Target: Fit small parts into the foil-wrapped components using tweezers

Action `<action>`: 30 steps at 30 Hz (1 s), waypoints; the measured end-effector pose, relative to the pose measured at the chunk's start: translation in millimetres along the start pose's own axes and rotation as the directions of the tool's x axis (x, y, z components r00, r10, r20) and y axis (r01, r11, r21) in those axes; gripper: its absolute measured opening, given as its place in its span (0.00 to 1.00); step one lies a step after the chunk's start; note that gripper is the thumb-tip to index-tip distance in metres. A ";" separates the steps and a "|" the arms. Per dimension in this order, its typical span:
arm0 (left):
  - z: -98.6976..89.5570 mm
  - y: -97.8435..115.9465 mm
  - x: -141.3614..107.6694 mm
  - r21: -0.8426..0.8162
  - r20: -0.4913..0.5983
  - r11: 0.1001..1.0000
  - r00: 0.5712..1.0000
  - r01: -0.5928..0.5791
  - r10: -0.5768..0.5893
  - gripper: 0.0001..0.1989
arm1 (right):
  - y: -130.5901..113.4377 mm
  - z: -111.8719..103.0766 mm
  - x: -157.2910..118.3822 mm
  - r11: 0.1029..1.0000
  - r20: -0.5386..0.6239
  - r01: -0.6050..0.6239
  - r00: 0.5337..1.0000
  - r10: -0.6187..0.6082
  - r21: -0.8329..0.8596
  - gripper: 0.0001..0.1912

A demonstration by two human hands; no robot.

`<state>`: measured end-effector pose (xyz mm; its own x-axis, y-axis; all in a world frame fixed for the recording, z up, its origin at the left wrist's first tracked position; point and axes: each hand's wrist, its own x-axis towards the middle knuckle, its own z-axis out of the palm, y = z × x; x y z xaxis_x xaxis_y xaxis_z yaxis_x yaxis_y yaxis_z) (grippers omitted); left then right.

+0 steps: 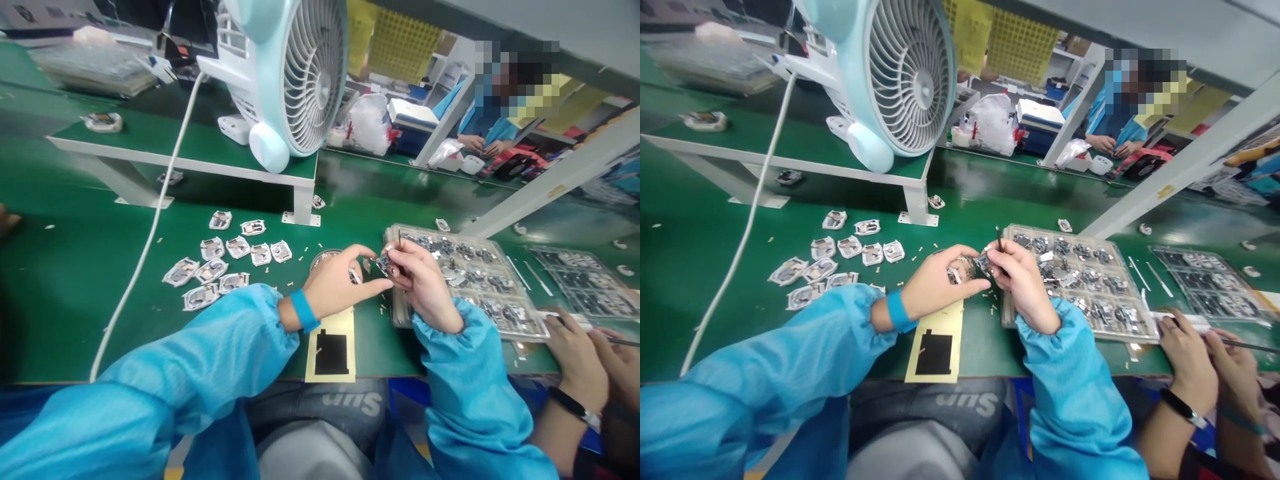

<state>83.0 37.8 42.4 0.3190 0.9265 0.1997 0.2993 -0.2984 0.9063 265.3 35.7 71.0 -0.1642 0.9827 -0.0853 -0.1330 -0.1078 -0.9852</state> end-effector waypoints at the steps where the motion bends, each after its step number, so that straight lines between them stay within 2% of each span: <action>1: 3.7 1.2 3.0 0.006 -0.001 1.000 1.000 0.010 -0.010 0.24 | -0.8 -1.4 0.4 1.000 -0.010 0.004 1.000 -0.005 -0.007 0.09; 5: 14.9 1.4 15.2 -0.073 0.030 0.997 0.999 0.026 -0.024 0.16 | -3.9 -7.5 2.6 1.000 -0.077 0.021 0.997 -0.022 -0.010 0.10; 10: 23.1 -1.8 25.0 -0.133 0.053 0.991 0.998 0.032 -0.025 0.14 | -5.0 -14.8 5.7 0.996 -0.165 0.085 0.983 -0.085 -0.009 0.09; 13: 23.0 -0.8 28.4 -0.054 0.053 0.998 0.998 0.040 -0.037 0.13 | -3.7 -18.0 7.9 0.993 -0.206 0.113 0.971 -0.119 -0.040 0.08; 16: 17.2 2.6 31.5 0.066 -0.014 0.998 1.000 0.000 0.001 0.13 | -3.2 -20.3 9.5 0.984 -0.253 0.133 0.954 -0.160 -0.122 0.07; 19: 9.0 6.4 32.5 0.146 -0.072 0.989 0.997 -0.032 0.043 0.12 | -3.7 -21.3 9.9 0.972 -0.240 0.155 0.951 -0.196 -0.177 0.08; 22: 3.4 8.3 30.8 0.202 -0.062 0.979 0.997 -0.036 0.049 0.11 | -4.5 -22.3 9.7 0.968 -0.246 0.186 0.943 -0.224 -0.170 0.09; 27: 3.1 5.2 30.4 0.258 -0.054 0.966 0.999 0.012 0.002 0.10 | -6.1 -27.2 10.3 0.958 -0.357 0.278 0.889 -0.286 -0.075 0.08; 30: 5.1 3.3 33.2 0.292 0.035 0.956 0.999 -0.021 0.011 0.20 | -7.1 -28.9 9.7 0.962 -0.316 0.265 0.909 -0.272 -0.064 0.11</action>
<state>99.1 66.4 50.1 0.3539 0.9144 0.1964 0.5421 -0.3717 0.7536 292.9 50.3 72.9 0.1959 0.9701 0.1434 -0.1087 0.1668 -0.9800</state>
